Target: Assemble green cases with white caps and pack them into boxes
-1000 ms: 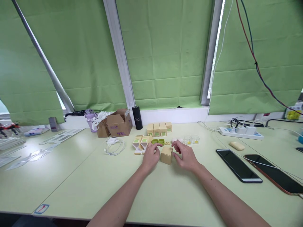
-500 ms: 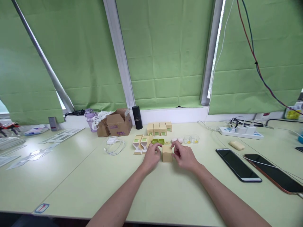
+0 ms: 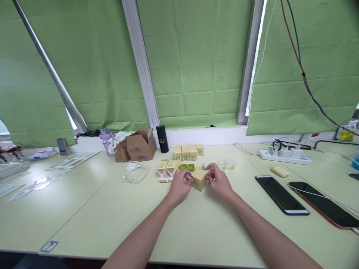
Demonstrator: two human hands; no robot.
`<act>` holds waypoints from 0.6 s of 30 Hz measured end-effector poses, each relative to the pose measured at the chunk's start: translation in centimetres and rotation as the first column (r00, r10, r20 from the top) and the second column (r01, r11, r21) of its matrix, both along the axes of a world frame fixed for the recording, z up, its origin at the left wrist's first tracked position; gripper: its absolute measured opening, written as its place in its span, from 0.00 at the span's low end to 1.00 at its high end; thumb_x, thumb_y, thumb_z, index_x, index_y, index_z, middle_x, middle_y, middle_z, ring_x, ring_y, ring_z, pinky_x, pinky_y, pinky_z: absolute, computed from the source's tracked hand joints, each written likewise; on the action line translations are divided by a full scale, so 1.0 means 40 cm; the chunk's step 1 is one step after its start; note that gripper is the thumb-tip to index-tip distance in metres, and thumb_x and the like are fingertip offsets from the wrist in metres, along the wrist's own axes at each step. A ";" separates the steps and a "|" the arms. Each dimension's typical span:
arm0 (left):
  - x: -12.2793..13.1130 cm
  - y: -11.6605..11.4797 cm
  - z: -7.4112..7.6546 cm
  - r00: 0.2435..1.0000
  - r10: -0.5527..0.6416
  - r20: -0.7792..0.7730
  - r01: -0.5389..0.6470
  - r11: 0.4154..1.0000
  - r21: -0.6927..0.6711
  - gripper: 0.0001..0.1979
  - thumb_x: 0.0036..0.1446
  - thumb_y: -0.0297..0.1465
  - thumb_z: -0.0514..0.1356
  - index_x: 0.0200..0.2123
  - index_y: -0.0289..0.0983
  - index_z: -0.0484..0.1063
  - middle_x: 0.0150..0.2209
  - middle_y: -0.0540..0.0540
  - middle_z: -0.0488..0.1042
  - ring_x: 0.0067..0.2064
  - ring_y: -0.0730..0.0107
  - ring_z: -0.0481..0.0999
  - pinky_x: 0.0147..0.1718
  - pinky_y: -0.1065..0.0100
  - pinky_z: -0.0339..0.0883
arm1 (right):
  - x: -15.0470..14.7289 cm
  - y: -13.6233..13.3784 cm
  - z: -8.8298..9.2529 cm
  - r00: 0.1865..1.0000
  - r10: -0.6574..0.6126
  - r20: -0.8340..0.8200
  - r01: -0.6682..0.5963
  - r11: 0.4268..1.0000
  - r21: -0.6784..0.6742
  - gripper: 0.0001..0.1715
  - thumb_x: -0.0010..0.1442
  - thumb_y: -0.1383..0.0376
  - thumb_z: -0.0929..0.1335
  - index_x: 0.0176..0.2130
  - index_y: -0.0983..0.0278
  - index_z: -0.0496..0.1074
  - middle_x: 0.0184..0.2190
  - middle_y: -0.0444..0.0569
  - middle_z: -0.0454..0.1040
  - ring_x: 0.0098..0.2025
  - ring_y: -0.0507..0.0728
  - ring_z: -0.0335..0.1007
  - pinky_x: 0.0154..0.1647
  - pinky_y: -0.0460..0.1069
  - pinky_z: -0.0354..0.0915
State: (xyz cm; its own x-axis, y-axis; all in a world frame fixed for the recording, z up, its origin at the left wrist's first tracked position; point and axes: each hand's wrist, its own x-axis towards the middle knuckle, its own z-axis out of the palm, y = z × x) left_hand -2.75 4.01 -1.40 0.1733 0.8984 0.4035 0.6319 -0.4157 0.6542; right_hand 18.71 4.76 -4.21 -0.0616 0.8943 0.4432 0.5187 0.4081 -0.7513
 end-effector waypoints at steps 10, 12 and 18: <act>0.001 -0.001 -0.002 0.999 -0.013 -0.030 0.012 1.000 -0.001 0.08 0.57 0.21 0.62 0.35 0.39 0.77 0.34 0.46 0.76 0.47 0.56 0.74 0.46 0.58 0.68 | 0.016 0.021 -0.016 0.994 -0.105 0.009 0.105 0.990 -0.089 0.15 0.59 0.72 0.64 0.45 0.56 0.66 0.32 0.41 0.79 0.30 0.56 0.74 0.31 0.48 0.61; 0.000 0.000 -0.003 0.999 0.004 -0.035 -0.004 1.000 0.012 0.08 0.57 0.20 0.61 0.34 0.40 0.76 0.34 0.46 0.77 0.47 0.56 0.75 0.45 0.59 0.68 | 0.022 0.024 -0.025 0.981 -0.144 0.131 0.157 0.983 -0.099 0.14 0.57 0.74 0.66 0.41 0.57 0.69 0.32 0.43 0.79 0.32 0.56 0.74 0.30 0.47 0.57; 0.001 -0.002 -0.003 0.992 0.055 -0.110 -0.054 0.998 0.018 0.08 0.56 0.21 0.61 0.33 0.40 0.76 0.31 0.45 0.76 0.46 0.54 0.76 0.39 0.61 0.68 | 0.029 0.030 -0.040 0.978 -0.090 0.186 0.111 0.988 -0.105 0.14 0.54 0.76 0.68 0.37 0.59 0.73 0.31 0.46 0.78 0.32 0.56 0.72 0.29 0.47 0.55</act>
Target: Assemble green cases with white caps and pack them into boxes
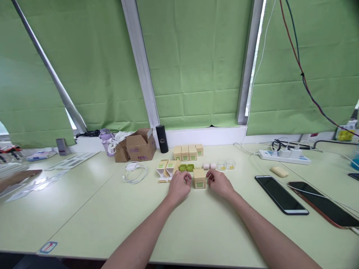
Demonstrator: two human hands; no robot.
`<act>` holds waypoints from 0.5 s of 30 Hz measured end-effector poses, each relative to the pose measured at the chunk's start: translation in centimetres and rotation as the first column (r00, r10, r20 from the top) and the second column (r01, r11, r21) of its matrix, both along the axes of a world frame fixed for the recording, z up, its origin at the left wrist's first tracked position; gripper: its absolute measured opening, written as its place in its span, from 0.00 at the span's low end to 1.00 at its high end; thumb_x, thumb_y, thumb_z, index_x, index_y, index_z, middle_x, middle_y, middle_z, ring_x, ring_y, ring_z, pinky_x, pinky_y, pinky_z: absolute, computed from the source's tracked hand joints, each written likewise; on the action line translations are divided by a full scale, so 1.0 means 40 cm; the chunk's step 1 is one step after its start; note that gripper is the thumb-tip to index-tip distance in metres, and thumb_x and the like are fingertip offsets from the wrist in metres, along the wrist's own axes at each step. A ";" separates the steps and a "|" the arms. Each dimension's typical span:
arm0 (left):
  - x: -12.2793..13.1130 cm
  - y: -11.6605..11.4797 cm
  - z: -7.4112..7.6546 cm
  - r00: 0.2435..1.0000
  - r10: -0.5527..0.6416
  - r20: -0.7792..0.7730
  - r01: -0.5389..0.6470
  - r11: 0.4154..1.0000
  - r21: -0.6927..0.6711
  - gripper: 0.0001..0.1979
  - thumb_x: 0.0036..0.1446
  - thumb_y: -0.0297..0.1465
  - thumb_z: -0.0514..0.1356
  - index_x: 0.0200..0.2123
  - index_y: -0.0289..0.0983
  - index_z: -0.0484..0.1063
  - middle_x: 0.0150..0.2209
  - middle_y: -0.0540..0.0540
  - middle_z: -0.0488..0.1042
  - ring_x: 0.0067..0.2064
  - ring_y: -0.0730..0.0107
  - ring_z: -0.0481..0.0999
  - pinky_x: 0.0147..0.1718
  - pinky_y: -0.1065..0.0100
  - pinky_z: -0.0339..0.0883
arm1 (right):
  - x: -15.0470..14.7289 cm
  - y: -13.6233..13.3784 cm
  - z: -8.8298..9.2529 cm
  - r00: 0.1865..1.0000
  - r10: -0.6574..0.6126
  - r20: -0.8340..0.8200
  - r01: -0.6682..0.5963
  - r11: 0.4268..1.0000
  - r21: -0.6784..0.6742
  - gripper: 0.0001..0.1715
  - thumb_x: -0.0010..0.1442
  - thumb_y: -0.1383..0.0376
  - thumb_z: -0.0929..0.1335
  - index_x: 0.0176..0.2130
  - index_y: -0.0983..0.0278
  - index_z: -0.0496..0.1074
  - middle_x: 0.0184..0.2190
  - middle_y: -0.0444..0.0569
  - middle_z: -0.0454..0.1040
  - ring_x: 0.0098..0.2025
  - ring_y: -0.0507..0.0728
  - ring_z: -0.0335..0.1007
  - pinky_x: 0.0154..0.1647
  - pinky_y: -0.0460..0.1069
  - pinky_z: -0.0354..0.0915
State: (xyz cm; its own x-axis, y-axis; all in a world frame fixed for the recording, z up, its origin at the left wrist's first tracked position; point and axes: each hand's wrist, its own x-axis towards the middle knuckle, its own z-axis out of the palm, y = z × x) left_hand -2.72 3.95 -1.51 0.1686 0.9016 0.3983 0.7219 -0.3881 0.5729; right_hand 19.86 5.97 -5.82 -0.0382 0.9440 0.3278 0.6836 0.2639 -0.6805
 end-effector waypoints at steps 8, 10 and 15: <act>-0.001 0.002 -0.003 0.995 0.051 -0.083 -0.048 0.998 0.035 0.08 0.58 0.22 0.60 0.34 0.40 0.76 0.30 0.45 0.75 0.45 0.53 0.75 0.39 0.61 0.66 | 0.010 -0.005 0.008 0.980 0.176 -0.094 -0.182 0.982 -0.052 0.33 0.46 0.74 0.72 0.51 0.57 0.70 0.46 0.47 0.78 0.31 0.53 0.72 0.30 0.47 0.62; 0.000 0.001 -0.004 0.994 0.050 -0.095 -0.047 0.998 0.032 0.07 0.59 0.22 0.60 0.35 0.40 0.77 0.30 0.44 0.76 0.46 0.52 0.75 0.39 0.61 0.66 | 0.003 -0.010 0.013 0.966 0.211 -0.149 -0.219 0.975 -0.040 0.33 0.46 0.72 0.73 0.52 0.57 0.69 0.49 0.48 0.77 0.30 0.52 0.71 0.32 0.48 0.65; 0.003 0.000 -0.010 0.991 0.021 -0.131 -0.022 1.000 -0.004 0.07 0.60 0.24 0.61 0.37 0.39 0.77 0.31 0.43 0.76 0.48 0.50 0.75 0.43 0.59 0.67 | -0.018 -0.018 0.025 0.906 0.252 -0.342 -0.283 0.958 -0.045 0.30 0.47 0.69 0.72 0.51 0.59 0.67 0.54 0.50 0.73 0.31 0.51 0.70 0.36 0.51 0.69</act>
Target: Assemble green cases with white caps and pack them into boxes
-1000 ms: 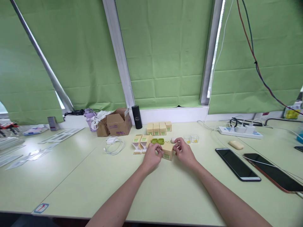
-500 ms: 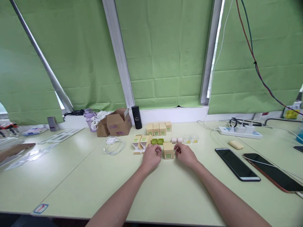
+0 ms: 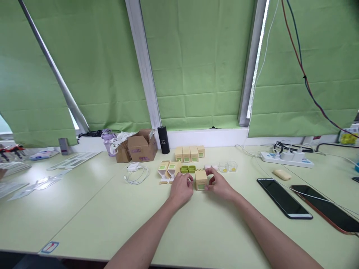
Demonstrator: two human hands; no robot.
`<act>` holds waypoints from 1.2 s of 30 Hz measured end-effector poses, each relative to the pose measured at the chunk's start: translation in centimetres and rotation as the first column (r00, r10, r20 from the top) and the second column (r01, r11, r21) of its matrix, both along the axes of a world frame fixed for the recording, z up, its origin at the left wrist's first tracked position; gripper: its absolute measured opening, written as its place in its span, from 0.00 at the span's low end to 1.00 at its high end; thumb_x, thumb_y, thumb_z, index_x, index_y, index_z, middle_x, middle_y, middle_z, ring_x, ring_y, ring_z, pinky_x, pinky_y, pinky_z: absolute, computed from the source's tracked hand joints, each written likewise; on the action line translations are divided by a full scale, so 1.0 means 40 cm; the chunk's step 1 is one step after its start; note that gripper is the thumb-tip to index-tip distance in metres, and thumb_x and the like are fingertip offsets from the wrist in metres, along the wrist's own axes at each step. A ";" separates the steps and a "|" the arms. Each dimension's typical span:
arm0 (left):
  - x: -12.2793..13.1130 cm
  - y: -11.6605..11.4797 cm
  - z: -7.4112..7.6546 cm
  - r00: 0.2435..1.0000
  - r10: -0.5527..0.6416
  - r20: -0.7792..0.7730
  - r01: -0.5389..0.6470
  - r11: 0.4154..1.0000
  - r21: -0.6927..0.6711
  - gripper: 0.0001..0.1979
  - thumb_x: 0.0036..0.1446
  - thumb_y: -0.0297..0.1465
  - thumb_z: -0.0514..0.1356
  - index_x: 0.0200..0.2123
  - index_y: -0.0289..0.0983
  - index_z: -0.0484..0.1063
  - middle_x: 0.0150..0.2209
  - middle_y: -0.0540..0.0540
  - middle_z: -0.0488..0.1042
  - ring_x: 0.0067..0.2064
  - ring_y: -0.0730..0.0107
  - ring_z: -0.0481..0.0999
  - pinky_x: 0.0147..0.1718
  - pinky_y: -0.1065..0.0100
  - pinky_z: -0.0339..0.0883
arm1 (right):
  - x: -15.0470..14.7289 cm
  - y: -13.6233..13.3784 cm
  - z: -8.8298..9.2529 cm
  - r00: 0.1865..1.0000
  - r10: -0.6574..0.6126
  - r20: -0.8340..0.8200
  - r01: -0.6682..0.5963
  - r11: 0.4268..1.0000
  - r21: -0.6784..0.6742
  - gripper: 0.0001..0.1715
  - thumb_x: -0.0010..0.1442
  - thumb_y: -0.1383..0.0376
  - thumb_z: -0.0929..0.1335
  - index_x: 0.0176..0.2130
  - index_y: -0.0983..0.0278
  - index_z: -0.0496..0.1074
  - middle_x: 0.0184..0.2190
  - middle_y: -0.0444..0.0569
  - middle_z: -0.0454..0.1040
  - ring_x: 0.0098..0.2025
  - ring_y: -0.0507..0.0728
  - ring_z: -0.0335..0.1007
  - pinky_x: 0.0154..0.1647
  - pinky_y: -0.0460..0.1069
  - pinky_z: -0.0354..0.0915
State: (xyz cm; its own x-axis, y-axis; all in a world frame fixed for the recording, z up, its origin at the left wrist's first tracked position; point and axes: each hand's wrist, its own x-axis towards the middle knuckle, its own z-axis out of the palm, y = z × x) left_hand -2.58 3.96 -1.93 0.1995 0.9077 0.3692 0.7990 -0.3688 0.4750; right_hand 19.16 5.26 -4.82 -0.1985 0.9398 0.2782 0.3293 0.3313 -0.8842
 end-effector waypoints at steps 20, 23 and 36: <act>0.009 -0.016 0.020 0.994 0.039 -0.101 -0.046 0.997 -0.066 0.08 0.62 0.25 0.59 0.40 0.39 0.78 0.32 0.43 0.79 0.50 0.53 0.74 0.44 0.60 0.66 | 0.027 0.165 0.117 0.976 -0.218 -0.029 0.220 0.973 0.077 0.26 0.48 0.68 0.75 0.47 0.60 0.71 0.49 0.48 0.78 0.36 0.53 0.76 0.39 0.50 0.73; 0.010 -0.014 0.018 0.995 0.038 -0.095 -0.045 0.996 -0.074 0.08 0.61 0.24 0.60 0.39 0.39 0.78 0.32 0.44 0.79 0.50 0.54 0.74 0.44 0.60 0.65 | 0.050 0.232 0.144 0.945 -0.326 0.010 0.325 0.944 0.054 0.27 0.51 0.68 0.74 0.50 0.59 0.68 0.51 0.49 0.77 0.36 0.53 0.77 0.37 0.50 0.73; 0.014 -0.014 0.009 0.997 0.016 -0.079 -0.021 0.998 -0.062 0.07 0.61 0.25 0.60 0.38 0.40 0.78 0.31 0.45 0.79 0.49 0.54 0.73 0.43 0.60 0.65 | 0.043 0.363 0.105 0.838 -0.388 0.383 0.430 0.902 -0.027 0.28 0.51 0.76 0.76 0.50 0.61 0.71 0.46 0.50 0.82 0.46 0.57 0.78 0.40 0.46 0.68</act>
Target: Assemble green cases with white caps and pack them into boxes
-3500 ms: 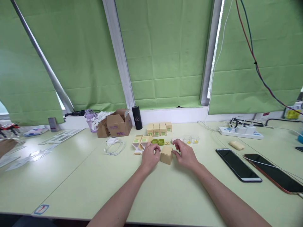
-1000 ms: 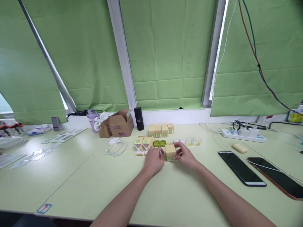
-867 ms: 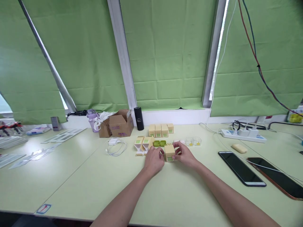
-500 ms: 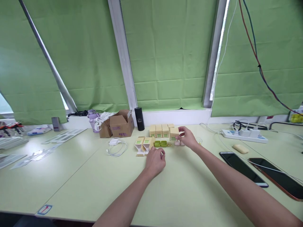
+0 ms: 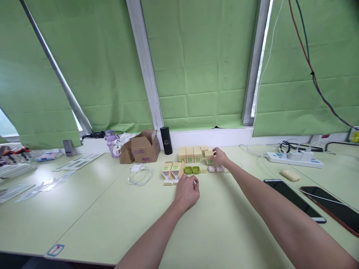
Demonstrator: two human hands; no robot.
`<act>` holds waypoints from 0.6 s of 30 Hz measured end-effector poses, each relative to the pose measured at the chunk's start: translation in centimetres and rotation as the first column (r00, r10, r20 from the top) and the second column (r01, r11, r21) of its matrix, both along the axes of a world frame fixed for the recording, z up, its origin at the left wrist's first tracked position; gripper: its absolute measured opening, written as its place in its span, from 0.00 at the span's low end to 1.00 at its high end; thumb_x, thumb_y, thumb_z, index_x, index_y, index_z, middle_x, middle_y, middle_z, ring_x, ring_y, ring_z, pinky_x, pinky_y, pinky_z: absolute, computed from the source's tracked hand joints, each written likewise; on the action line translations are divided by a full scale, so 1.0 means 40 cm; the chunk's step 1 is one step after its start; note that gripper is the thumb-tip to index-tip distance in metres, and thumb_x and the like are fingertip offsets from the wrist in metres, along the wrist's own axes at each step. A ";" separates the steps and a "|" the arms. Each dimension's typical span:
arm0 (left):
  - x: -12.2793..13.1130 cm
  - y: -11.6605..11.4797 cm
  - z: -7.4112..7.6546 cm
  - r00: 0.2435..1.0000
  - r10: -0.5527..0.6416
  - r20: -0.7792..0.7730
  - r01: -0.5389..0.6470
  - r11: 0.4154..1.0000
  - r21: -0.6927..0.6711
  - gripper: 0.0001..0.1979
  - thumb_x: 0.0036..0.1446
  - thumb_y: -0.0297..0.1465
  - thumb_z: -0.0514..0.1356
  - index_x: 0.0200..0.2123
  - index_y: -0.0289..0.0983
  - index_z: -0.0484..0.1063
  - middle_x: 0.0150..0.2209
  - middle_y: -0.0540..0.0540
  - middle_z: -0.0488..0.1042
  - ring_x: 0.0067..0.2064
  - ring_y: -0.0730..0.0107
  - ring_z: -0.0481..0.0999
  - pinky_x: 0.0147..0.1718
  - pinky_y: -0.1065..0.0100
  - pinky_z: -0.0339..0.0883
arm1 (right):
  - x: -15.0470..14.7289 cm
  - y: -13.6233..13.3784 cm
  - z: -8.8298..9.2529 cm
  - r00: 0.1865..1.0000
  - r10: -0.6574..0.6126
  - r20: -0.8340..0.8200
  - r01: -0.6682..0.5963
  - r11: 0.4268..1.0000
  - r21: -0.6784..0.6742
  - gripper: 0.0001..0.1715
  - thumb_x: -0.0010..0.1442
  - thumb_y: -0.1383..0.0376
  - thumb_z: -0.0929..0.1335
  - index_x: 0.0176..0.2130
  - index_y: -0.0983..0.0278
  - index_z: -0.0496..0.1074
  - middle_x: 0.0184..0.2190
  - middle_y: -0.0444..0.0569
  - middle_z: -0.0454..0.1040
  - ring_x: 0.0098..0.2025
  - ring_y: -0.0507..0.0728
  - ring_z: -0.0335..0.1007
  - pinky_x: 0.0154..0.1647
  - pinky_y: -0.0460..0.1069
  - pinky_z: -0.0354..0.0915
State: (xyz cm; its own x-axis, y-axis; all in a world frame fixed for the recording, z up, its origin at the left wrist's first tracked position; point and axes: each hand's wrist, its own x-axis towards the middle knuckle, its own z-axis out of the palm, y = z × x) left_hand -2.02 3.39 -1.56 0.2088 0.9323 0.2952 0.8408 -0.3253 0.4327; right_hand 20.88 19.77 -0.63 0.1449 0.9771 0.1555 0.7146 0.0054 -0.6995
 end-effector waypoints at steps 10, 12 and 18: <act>0.002 -0.007 0.010 1.000 -0.006 -0.003 0.006 1.000 -0.012 0.07 0.61 0.25 0.60 0.38 0.40 0.77 0.31 0.44 0.79 0.49 0.53 0.73 0.43 0.60 0.65 | -0.012 -0.028 0.020 0.967 0.015 0.254 -0.010 1.000 -0.021 0.34 0.61 0.70 0.70 0.64 0.65 0.60 0.52 0.59 0.79 0.50 0.61 0.77 0.42 0.49 0.66; 0.003 -0.008 0.012 1.000 -0.010 -0.007 0.009 1.000 -0.013 0.07 0.61 0.25 0.60 0.38 0.39 0.77 0.31 0.44 0.80 0.49 0.53 0.73 0.44 0.59 0.65 | -0.009 -0.040 0.036 0.943 0.017 0.332 -0.015 1.000 -0.009 0.30 0.62 0.68 0.69 0.62 0.63 0.63 0.52 0.59 0.79 0.51 0.63 0.76 0.46 0.52 0.65; 0.005 -0.008 0.014 1.000 -0.010 -0.020 0.010 1.000 -0.028 0.07 0.61 0.25 0.60 0.39 0.39 0.78 0.32 0.44 0.80 0.50 0.53 0.73 0.44 0.60 0.66 | -0.013 -0.075 0.050 0.834 0.129 0.537 -0.124 0.991 -0.045 0.10 0.58 0.67 0.71 0.42 0.58 0.78 0.43 0.53 0.82 0.54 0.67 0.73 0.57 0.58 0.57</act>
